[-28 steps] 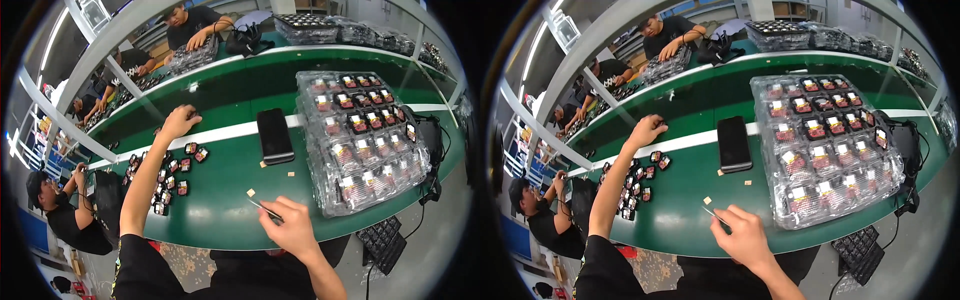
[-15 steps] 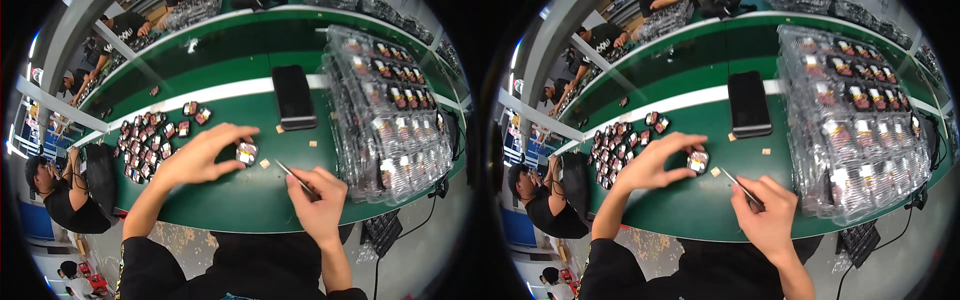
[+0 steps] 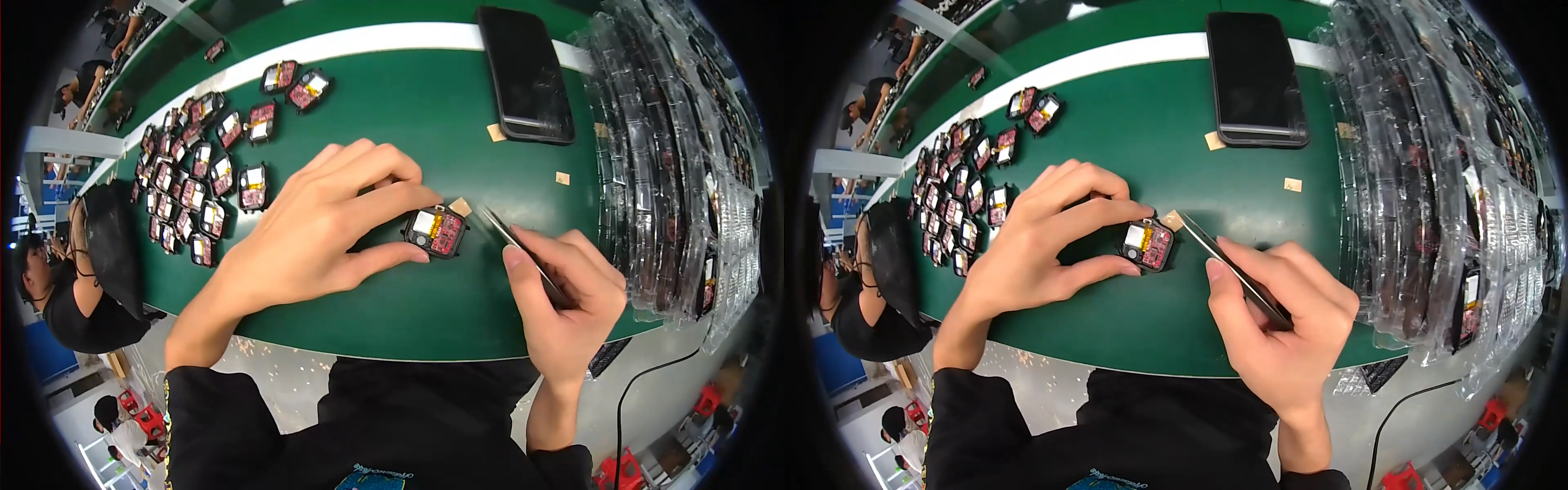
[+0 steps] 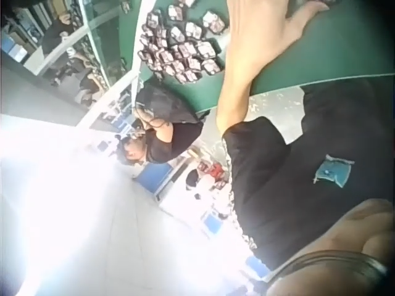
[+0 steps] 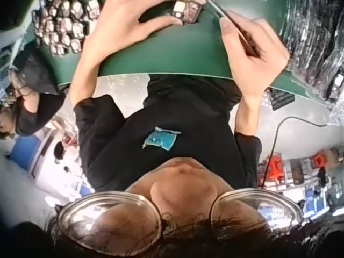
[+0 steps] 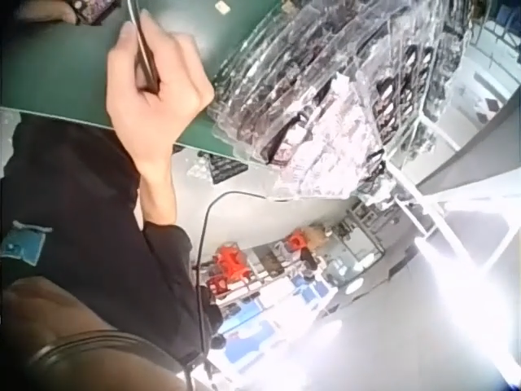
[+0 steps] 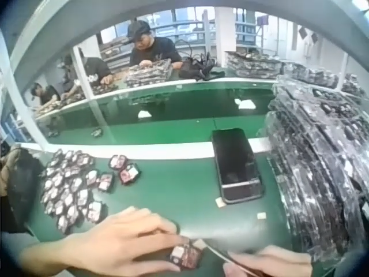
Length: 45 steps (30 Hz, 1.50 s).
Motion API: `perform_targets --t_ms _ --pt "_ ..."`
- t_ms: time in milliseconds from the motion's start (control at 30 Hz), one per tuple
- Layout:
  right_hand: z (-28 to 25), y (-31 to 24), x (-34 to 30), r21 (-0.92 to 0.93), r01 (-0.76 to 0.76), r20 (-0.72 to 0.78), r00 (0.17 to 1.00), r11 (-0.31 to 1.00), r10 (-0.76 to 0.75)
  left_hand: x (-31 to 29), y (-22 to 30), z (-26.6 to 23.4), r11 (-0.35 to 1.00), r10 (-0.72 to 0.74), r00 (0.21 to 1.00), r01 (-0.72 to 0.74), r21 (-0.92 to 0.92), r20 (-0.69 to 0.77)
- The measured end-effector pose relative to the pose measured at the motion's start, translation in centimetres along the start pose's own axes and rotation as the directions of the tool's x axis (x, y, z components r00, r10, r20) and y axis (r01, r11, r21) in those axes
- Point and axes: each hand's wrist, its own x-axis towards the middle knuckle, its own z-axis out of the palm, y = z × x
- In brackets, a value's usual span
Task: Applying small adhesive tape strips to circuit boards for smartwatch assembly using tweezers.
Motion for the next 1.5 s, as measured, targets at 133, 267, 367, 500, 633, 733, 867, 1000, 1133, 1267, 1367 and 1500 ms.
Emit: perform_targets --t_ms 133,267,367,500,633,733,867,1000,1133,1267,1367,1500 --pt "-0.5 -0.2 -0.1 0.090 -0.029 0.045 0.999 0.996 0.025 -0.2 0.2 0.6 0.992 0.056 0.998 -0.060 -0.114 -0.038" --pt "-0.7 0.4 0.0 0.087 0.013 0.116 0.993 0.996 -0.023 -0.1 0.1 1.0 0.988 0.075 0.997 -0.076 -0.132 -0.011" --pt "-1.0 -0.4 0.2 0.022 0.011 0.179 0.984 1.000 -0.015 0.2 0.0 0.9 0.989 0.078 0.997 -0.079 -0.128 -0.011" --pt "-0.5 -0.4 0.4 -0.026 0.012 0.215 0.977 1.000 -0.006 0.3 -0.2 0.9 0.989 0.065 0.998 -0.063 -0.138 0.015" --pt "-0.3 -0.3 0.3 -0.022 0.003 0.213 0.977 1.000 0.002 0.4 -0.2 0.8 0.990 0.067 0.997 -0.063 -0.124 0.029" --pt "-0.2 -0.3 0.4 -0.009 -0.013 0.193 0.981 1.000 0.014 0.5 -0.1 0.8 0.993 0.040 0.998 -0.034 -0.116 0.049" --pt "-0.3 -0.4 0.4 -0.025 -0.014 0.201 0.979 1.000 0.019 0.6 -0.6 0.8 0.991 0.074 0.996 -0.068 -0.115 0.042" --pt "-0.7 -0.4 0.4 -0.018 0.027 0.214 0.977 0.999 -0.023 0.4 -0.7 0.9 0.990 0.086 0.996 -0.083 -0.114 0.021" --pt "-0.3 0.2 0.0 -0.076 0.130 0.168 0.979 0.989 -0.116 0.7 -0.3 0.8 0.991 -0.012 0.999 0.017 -0.132 0.041" --pt "0.2 0.2 -0.2 -0.107 0.171 0.114 0.981 0.979 -0.159 0.8 -0.7 1.0 0.987 0.040 0.999 -0.040 -0.156 0.002" --pt "0.5 0.5 -0.3 -0.100 0.204 0.114 0.975 0.974 -0.193 0.7 -0.6 0.8 0.988 0.041 0.999 -0.040 -0.153 0.007" --pt "0.5 0.3 -0.2 -0.109 0.215 0.116 0.972 0.971 -0.202 0.6 -0.6 0.7 0.989 0.049 0.999 -0.046 -0.142 0.019"
